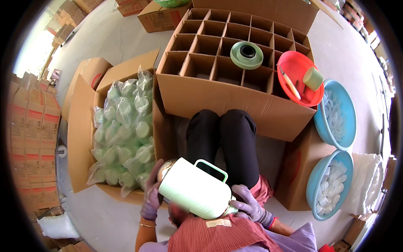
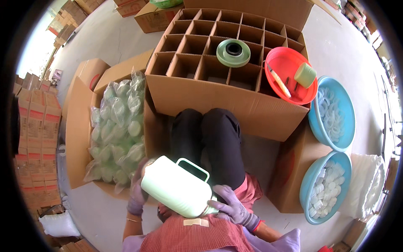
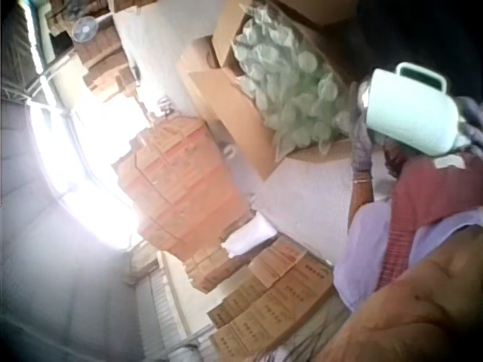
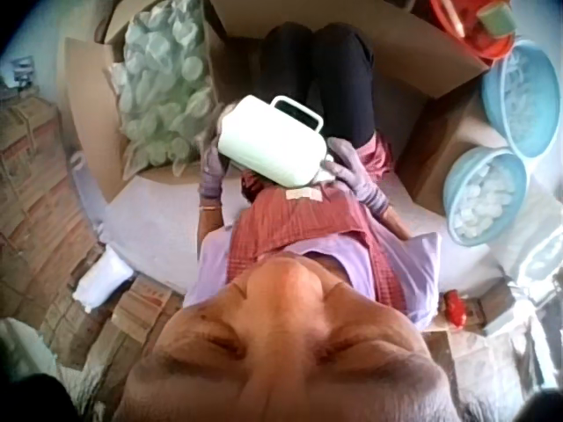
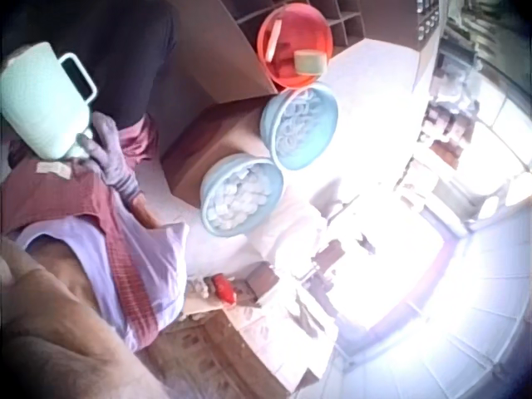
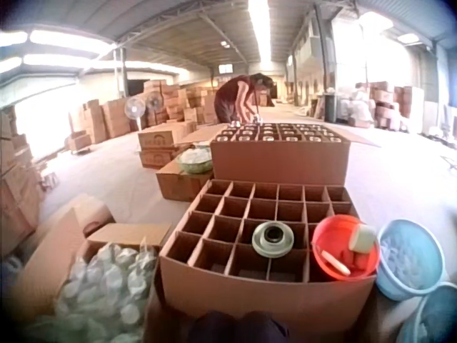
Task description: The person assembles light green thermos flasks by inserting a black filter into the opening, screwing on the lid, and placing the completed unit into a compartmentalized cardboard box. The person repeats this process for multiple units.
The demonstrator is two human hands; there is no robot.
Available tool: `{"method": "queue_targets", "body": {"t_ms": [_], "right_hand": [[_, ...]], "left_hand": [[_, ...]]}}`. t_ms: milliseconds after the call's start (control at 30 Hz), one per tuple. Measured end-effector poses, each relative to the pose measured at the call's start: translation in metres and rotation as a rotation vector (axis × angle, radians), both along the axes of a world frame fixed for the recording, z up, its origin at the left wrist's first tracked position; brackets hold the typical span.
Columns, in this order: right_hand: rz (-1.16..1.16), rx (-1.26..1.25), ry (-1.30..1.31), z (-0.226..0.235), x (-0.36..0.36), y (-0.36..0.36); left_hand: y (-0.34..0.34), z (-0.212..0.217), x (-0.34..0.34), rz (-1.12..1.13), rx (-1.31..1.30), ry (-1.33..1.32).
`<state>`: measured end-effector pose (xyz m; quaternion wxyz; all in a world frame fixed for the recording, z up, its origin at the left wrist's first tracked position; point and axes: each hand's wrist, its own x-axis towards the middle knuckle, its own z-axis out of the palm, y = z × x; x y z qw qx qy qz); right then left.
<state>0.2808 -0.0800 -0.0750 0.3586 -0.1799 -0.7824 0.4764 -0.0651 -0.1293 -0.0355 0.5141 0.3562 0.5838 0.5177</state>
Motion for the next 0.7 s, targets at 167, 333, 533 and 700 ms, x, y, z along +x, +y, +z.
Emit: {"method": "queue_targets", "body": {"t_ms": [167,333,533,700], "right_hand": [[0.091,-0.016,0.160,0.041,-0.074,0.052],[0.355,-0.610,0.465,0.081,-0.128,0.092],[0.268,-0.216,0.247,0.088,-0.140,0.106],[0.125,-0.227,0.328,0.094,-0.147,0.108]], "left_hand": [[-0.047,-0.044,-0.024,-0.004,-0.051,0.105],[-0.057,-0.078,-0.047,-0.169,0.182,0.386],[-0.013,-0.055,-0.033,-0.365,0.353,0.753],[-0.009,-0.060,-0.035,-0.340,0.274,0.655]]}}
